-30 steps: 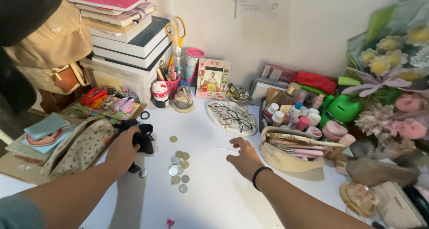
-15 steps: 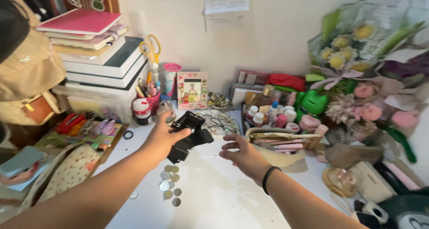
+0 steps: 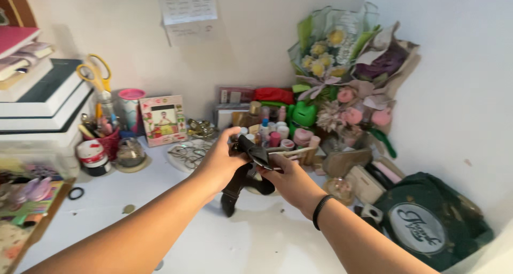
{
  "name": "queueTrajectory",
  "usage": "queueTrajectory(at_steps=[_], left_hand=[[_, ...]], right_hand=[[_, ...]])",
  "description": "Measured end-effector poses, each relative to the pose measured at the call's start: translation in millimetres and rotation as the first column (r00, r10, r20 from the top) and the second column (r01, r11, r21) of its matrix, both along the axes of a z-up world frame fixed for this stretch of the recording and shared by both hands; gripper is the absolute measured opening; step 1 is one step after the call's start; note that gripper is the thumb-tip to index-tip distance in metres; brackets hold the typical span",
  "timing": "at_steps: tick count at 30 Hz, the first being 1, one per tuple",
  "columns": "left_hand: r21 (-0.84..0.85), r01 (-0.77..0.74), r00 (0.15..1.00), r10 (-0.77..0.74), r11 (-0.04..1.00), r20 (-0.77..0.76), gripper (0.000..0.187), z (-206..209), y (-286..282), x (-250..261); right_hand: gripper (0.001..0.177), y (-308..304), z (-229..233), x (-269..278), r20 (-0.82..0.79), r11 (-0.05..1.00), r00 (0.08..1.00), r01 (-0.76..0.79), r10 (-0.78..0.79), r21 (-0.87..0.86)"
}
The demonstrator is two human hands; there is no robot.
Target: The person organizes a cluttered desk by moving a phone, a small mirror, and a makeup bag. They then pick up a black strap, place it in a bag, and gather coins from the surface. Finally, they open a wallet and place the coins inside.
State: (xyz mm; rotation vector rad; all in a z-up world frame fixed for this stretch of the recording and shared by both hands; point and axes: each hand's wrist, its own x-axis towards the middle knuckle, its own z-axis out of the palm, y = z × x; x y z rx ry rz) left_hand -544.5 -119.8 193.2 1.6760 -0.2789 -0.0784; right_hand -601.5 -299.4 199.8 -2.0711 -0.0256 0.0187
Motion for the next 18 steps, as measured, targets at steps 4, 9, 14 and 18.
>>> queueTrajectory(at_steps=[4, 9, 14, 18], left_hand=[[-0.088, 0.084, 0.996, -0.082, 0.993, 0.023, 0.069, 3, -35, 1], [0.043, -0.016, 1.0, 0.016, 0.999, -0.01, 0.057, 4, -72, -4], [0.074, -0.045, 0.999, 0.046, 0.996, -0.017, 0.044, -5, -93, 14], [0.201, 0.106, 0.994, -0.102, 0.974, -0.03, 0.044, -13, -102, 47]], right_hand=[[0.032, -33, -1, -6, 0.062, 0.993, 0.992, 0.114, -0.115, 0.005], [0.031, -76, -2, -10, 0.13, 0.988, 0.982, 0.144, -0.135, -0.062], [0.025, -99, 6, -18, 0.162, 0.994, 0.981, 0.109, -0.11, 0.015], [0.028, -112, 13, -21, 0.278, 0.955, 0.959, 0.13, -0.053, -0.265]])
